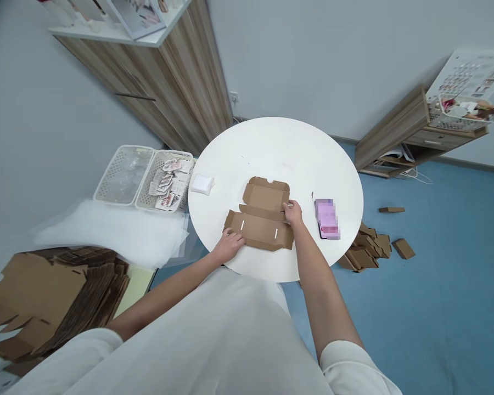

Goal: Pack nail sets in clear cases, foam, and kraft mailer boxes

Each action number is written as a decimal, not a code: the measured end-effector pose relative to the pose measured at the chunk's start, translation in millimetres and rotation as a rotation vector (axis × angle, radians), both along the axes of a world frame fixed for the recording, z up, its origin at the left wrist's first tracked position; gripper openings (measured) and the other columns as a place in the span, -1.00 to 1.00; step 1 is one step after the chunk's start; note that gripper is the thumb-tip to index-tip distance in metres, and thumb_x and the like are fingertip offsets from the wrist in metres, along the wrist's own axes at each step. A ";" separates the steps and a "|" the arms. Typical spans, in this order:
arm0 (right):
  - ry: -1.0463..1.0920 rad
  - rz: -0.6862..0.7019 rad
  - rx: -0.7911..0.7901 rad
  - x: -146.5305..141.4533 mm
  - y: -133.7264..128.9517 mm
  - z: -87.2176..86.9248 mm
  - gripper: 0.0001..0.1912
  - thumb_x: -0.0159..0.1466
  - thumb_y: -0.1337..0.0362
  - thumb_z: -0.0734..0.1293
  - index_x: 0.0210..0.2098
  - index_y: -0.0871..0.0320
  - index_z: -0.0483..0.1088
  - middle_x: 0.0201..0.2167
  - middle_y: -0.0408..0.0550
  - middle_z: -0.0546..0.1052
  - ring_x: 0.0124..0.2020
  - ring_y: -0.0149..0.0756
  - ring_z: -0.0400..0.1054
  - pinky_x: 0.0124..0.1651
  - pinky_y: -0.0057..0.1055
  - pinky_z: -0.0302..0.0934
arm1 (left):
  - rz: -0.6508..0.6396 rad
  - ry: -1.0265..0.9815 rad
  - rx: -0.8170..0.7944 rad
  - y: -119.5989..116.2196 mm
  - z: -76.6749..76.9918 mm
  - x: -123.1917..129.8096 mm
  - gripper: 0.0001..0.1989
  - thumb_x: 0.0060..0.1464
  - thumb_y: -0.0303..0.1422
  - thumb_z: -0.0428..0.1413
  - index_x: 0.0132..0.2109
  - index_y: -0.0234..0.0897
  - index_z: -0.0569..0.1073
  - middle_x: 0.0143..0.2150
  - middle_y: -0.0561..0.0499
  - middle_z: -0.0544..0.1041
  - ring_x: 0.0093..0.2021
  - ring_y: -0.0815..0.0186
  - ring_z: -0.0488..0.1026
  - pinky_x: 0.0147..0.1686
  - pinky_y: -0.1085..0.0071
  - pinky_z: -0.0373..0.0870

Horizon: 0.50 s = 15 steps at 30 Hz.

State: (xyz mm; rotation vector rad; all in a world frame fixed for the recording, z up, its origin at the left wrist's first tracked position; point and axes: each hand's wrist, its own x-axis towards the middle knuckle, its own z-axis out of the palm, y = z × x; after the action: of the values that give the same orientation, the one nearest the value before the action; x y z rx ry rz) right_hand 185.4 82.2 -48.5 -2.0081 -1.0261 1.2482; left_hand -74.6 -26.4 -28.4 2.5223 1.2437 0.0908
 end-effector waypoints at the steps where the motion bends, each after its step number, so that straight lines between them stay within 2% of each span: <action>1: 0.010 0.007 -0.004 -1.7 0.0 -0.9 -0.67 0.10 0.23 0.21 -0.14 0.19 0.27 -0.30 0.00 0.52 -0.42 -0.33 0.40 -0.33 -0.39 0.24 | -0.003 0.003 -0.003 -0.2 0.4 0.0 -0.71 -0.05 -0.67 -0.14 -0.34 -0.23 0.37 -0.38 -0.01 0.38 -0.31 0.29 0.34 0.00 0.17 0.00; 6: 0.049 0.046 -0.011 -4.5 -5.6 -0.3 -0.78 0.10 0.28 0.20 -0.26 0.18 0.32 -0.34 -0.03 0.53 -0.44 -0.36 0.40 -0.37 -0.44 0.24 | 0.012 0.065 -0.048 0.7 2.3 1.0 -0.80 -0.04 -0.59 -0.09 -0.32 -0.26 0.36 -0.34 -0.05 0.38 -0.27 0.26 0.35 -0.08 0.22 0.09; 10: -0.035 0.100 -0.011 1.1 -13.1 1.6 -0.79 0.08 0.29 0.22 -0.29 0.20 0.35 -0.39 -0.04 0.52 -0.43 -0.37 0.38 -0.38 -0.48 0.20 | 0.062 0.108 -0.079 5.7 7.0 5.8 -0.79 -0.02 -0.48 -0.02 -0.18 -0.28 0.34 -0.23 -0.10 0.38 -0.20 0.21 0.34 -0.17 0.27 0.17; 12: -0.086 0.124 -0.003 4.3 -17.2 3.0 -0.80 0.06 0.29 0.22 -0.32 0.20 0.38 -0.42 -0.06 0.51 -0.42 -0.36 0.37 -0.39 -0.50 0.18 | 0.100 0.091 -0.041 9.5 11.2 9.2 -0.64 -0.07 -0.39 0.06 -0.05 -0.28 0.29 -0.07 -0.16 0.34 -0.04 0.13 0.27 -0.11 0.24 0.16; 15: -0.143 0.184 0.004 6.8 -23.6 7.1 -0.79 0.05 0.27 0.20 -0.36 0.18 0.40 -0.46 -0.11 0.50 -0.45 -0.38 0.33 -0.43 -0.52 0.13 | 0.158 0.084 0.030 16.5 17.2 14.3 -0.33 -0.17 -0.30 0.15 0.12 -0.28 0.15 0.16 -0.21 0.15 0.16 0.02 0.04 0.06 0.16 -0.01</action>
State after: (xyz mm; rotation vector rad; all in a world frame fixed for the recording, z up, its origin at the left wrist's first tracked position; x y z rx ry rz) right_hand 192.2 58.6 -41.3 -2.0622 -1.3067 1.2062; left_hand -60.4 -10.0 -11.2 2.4727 1.4845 0.0406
